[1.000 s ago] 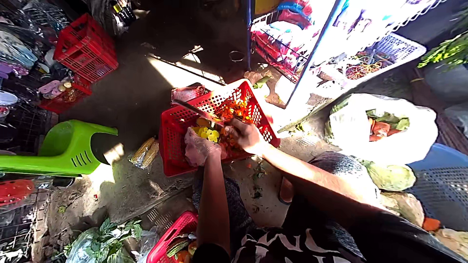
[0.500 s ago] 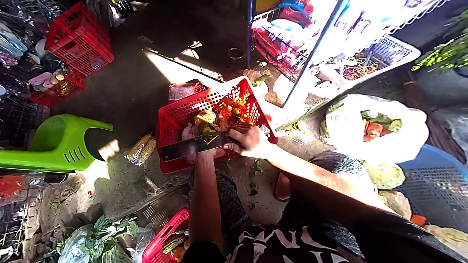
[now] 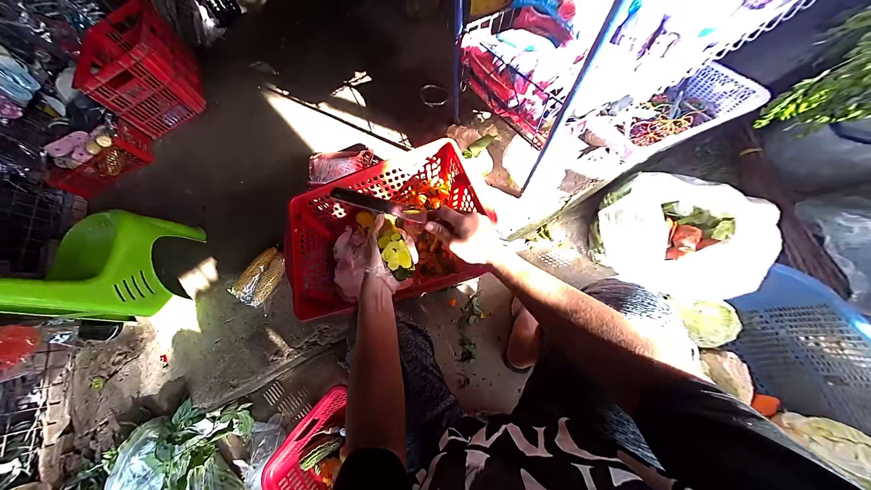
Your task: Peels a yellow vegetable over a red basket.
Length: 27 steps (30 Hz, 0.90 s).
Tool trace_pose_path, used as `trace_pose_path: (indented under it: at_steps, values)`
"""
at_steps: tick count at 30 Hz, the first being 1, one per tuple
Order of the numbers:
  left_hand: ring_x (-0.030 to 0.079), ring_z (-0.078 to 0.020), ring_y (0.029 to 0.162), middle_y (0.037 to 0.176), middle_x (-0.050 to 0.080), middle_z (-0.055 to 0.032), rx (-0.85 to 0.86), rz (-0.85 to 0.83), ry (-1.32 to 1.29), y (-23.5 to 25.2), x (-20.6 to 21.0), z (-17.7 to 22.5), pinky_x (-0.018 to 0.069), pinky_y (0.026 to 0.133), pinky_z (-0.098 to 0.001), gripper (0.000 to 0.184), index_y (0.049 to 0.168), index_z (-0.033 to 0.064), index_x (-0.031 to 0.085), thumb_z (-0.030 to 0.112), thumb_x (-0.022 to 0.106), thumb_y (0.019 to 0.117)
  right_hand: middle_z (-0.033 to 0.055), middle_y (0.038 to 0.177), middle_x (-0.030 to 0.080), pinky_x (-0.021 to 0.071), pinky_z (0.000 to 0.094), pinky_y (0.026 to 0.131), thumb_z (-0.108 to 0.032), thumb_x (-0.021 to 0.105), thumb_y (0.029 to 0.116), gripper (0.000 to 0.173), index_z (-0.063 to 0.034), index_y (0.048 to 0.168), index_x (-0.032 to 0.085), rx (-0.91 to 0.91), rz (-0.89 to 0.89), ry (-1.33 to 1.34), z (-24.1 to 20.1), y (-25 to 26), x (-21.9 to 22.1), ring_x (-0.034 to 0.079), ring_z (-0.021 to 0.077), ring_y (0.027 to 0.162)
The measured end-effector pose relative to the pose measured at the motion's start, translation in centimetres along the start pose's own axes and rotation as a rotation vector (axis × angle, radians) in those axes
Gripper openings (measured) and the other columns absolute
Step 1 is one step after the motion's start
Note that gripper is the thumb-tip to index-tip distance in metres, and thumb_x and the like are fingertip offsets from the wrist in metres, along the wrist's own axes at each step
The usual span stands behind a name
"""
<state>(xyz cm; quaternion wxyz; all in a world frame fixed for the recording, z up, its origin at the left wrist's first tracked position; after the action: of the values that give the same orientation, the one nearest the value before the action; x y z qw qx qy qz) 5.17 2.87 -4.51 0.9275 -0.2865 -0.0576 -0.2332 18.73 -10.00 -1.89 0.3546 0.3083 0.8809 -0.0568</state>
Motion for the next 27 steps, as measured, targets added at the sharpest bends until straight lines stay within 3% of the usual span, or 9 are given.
trace_pose_path:
  at_steps: [2, 4, 6, 10, 12, 15, 21, 24, 27]
  values:
    - [0.065, -0.0168, 0.094, 0.108, 0.066, -0.0075, 0.057, 0.025, 0.004, 0.0, 0.0, 0.8, 0.0564, 0.078, -0.037, 0.034, 0.13, 0.014, 0.056, 0.038, 0.05, 0.106, 0.0155, 0.09, 0.073, 0.054, 0.0647, 0.07, -0.043, 0.056, 0.1048, 0.039, -0.0102, 0.121, 0.07, -0.026, 0.021, 0.02, -1.2, -0.2, -0.8, 0.071, 0.0376, 0.08]
    - [0.063, -0.0156, 0.098, 0.111, 0.065, -0.0063, 0.059, -0.011, -0.028, -0.4, 0.4, 1.1, 0.0549, 0.083, -0.0372, 0.033, 0.132, 0.0141, 0.055, 0.035, 0.046, 0.1083, 0.014, 0.09, 0.074, 0.0566, 0.0598, 0.069, -0.039, 0.059, 0.1017, 0.037, -0.0071, 0.113, 0.073, -0.217, 0.044, 0.014, -4.4, -1.6, -0.6, 0.072, 0.0338, 0.08]
    - [0.066, -0.0086, 0.083, 0.094, 0.067, 0.0013, 0.026, -0.087, -0.054, 0.1, 1.2, 0.9, 0.0571, 0.071, -0.0281, 0.027, 0.117, 0.0191, 0.059, 0.039, 0.044, 0.1073, 0.0135, 0.092, 0.074, 0.0562, 0.0573, 0.07, -0.042, 0.059, 0.1014, 0.039, -0.0072, 0.109, 0.074, -0.303, 0.028, -0.002, -5.0, -1.9, 0.5, 0.072, 0.0324, 0.082]
    - [0.065, -0.0135, 0.082, 0.094, 0.066, -0.0038, -0.019, -0.053, 0.017, -0.4, 1.0, 0.3, 0.057, 0.069, -0.0326, 0.036, 0.121, 0.016, 0.059, 0.046, 0.047, 0.105, 0.0109, 0.085, 0.072, 0.0547, 0.0614, 0.067, -0.047, 0.053, 0.1053, 0.04, -0.0147, 0.121, 0.069, 0.001, -0.007, 0.049, 0.1, 0.0, 0.2, 0.07, 0.0322, 0.075]
    - [0.064, -0.0125, 0.087, 0.099, 0.065, -0.0032, 0.021, -0.06, 0.005, 0.5, 1.1, 0.4, 0.0561, 0.073, -0.0323, 0.039, 0.124, 0.0154, 0.057, 0.046, 0.04, 0.1078, 0.0115, 0.082, 0.071, 0.0533, 0.0605, 0.065, -0.044, 0.056, 0.1049, 0.038, -0.0125, 0.12, 0.07, 0.002, 0.013, 0.063, -0.9, -0.3, -0.7, 0.068, 0.0323, 0.072]
    - [0.064, -0.0108, 0.092, 0.103, 0.067, -0.0004, 0.061, -0.149, -0.074, 1.6, 2.1, 0.5, 0.0561, 0.076, -0.0317, 0.049, 0.124, 0.0192, 0.058, 0.055, 0.029, 0.1076, 0.0131, 0.087, 0.073, 0.0554, 0.0582, 0.067, -0.042, 0.059, 0.1017, 0.039, -0.0075, 0.113, 0.073, -0.172, 0.043, 0.048, -4.7, -2.1, -0.5, 0.071, 0.0321, 0.076]
    - [0.065, -0.0046, 0.083, 0.095, 0.068, 0.004, 0.204, -0.181, -0.047, 1.1, 2.9, 1.4, 0.0558, 0.071, -0.0259, 0.049, 0.117, 0.0217, 0.063, 0.06, 0.034, 0.1056, 0.0108, 0.086, 0.073, 0.0592, 0.0462, 0.069, -0.047, 0.054, 0.1025, 0.046, -0.0074, 0.112, 0.076, -0.515, 0.193, -0.152, -6.8, -3.1, 0.3, 0.072, 0.0284, 0.08]
    - [0.065, -0.0094, 0.096, 0.108, 0.068, -0.0008, 0.17, -0.046, 0.001, 1.2, 1.7, 0.8, 0.0558, 0.081, -0.031, 0.045, 0.126, 0.0176, 0.06, 0.053, 0.041, 0.1066, 0.0135, 0.095, 0.075, 0.0586, 0.0506, 0.076, -0.046, 0.054, 0.1023, 0.047, -0.0064, 0.116, 0.075, -0.446, 0.125, -0.136, -5.3, -2.2, 1.0, 0.073, 0.0316, 0.088]
    - [0.056, -0.0242, 0.115, 0.131, 0.057, -0.0156, 0.107, 0.123, 0.104, 0.7, 0.3, 0.0, 0.0488, 0.096, -0.0455, 0.045, 0.141, 0.0062, 0.049, 0.038, 0.039, 0.1107, 0.0145, 0.101, 0.075, 0.0569, 0.0604, 0.072, -0.047, 0.055, 0.1029, 0.045, -0.0088, 0.119, 0.072, -0.223, 0.063, -0.069, -3.4, -1.2, 0.4, 0.073, 0.0353, 0.087]
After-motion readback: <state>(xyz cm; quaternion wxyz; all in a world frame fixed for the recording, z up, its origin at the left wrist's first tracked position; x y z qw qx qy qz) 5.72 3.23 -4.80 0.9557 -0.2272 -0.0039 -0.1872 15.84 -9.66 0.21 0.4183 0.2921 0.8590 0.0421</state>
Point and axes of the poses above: each hand's wrist, its own y-axis towards the middle knuckle, its own x-axis out of the palm, z = x × y, the point moved 9 cm from there along y, towards the middle knuckle
